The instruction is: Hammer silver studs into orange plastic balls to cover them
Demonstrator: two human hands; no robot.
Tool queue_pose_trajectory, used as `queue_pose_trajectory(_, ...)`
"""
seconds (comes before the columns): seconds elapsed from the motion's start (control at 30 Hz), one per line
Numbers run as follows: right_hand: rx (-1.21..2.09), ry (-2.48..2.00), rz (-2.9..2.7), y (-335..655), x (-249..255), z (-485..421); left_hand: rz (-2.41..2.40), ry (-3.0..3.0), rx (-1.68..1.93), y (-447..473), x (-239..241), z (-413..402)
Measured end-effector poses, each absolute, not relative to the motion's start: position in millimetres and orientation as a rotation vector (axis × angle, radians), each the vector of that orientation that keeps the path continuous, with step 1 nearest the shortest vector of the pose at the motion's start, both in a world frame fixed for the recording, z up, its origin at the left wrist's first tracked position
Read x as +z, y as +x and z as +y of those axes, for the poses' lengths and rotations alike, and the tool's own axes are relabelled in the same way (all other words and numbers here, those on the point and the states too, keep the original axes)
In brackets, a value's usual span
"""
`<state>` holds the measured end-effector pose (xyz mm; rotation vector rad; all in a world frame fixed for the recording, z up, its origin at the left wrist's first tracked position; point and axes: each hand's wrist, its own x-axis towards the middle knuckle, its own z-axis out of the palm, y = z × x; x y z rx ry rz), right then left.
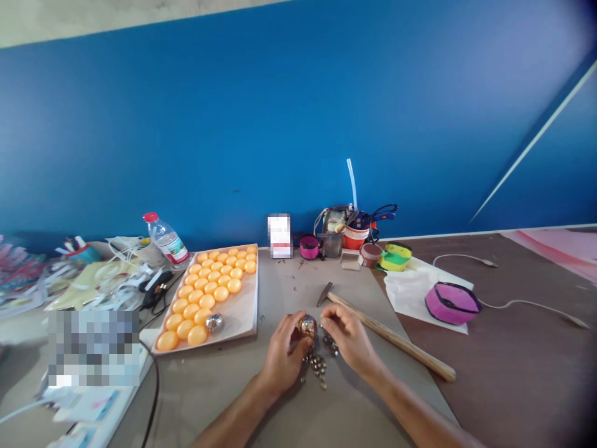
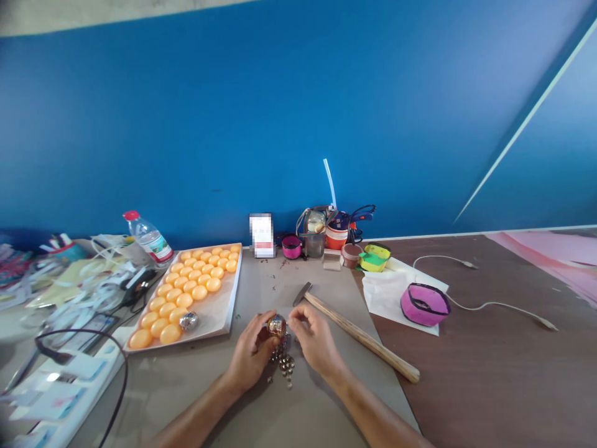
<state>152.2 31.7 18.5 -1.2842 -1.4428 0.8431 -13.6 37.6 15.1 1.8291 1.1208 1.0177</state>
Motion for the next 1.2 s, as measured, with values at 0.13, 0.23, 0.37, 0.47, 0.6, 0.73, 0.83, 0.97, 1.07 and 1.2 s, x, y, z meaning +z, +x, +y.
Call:
queue_pose_trajectory(0.13,0.283,-1.471,-1.636,176.9,10.0,40.3,1.098,1.683,1.048,-14.7,12.4,40.8)
queue_pose_trajectory(0.23,-0.001,-1.766,-1.813,193.4,1.1,45.1,1.057,1.546,1.055,-14.4,11.0,43.0)
queue_pose_trajectory(0.37,-0.094,-1.988,-1.916,203.6,-6.8,49.7,1.038,1.44,1.064,-13.1,13.8,43.3)
queue_pose_trajectory(0.47,-0.085,-2.005,-1.949,205.7,-9.0,53.2,1.042,1.426,1.063,-12.2,16.9,42.8)
queue_pose_trajectory(0.6,-0.111,-1.879,-1.962,206.0,-3.4,54.5,1.051,1.403,1.083,-12.5,16.9,45.1)
queue_pose_trajectory(0.73,-0.184,-1.574,-1.953,202.1,15.8,46.4,1.041,1.339,1.123,-13.9,13.6,50.3)
queue_pose_trajectory(0.83,-0.108,-1.296,-2.024,195.6,30.1,37.1,1.027,1.265,1.153,-13.7,12.6,53.4)
queue_pose_trajectory(0.97,-0.016,-1.184,-2.162,186.6,36.0,30.9,1.039,1.178,1.181,-12.8,13.2,55.8)
queue_pose_trajectory(1.07,-0.04,-1.179,-2.157,184.9,35.7,30.6,1.036,1.14,1.193,-13.4,12.6,57.2)
queue_pose_trajectory(1.2,-0.086,-1.188,-2.078,186.0,36.6,30.7,1.032,1.147,1.21,-14.3,11.1,57.4)
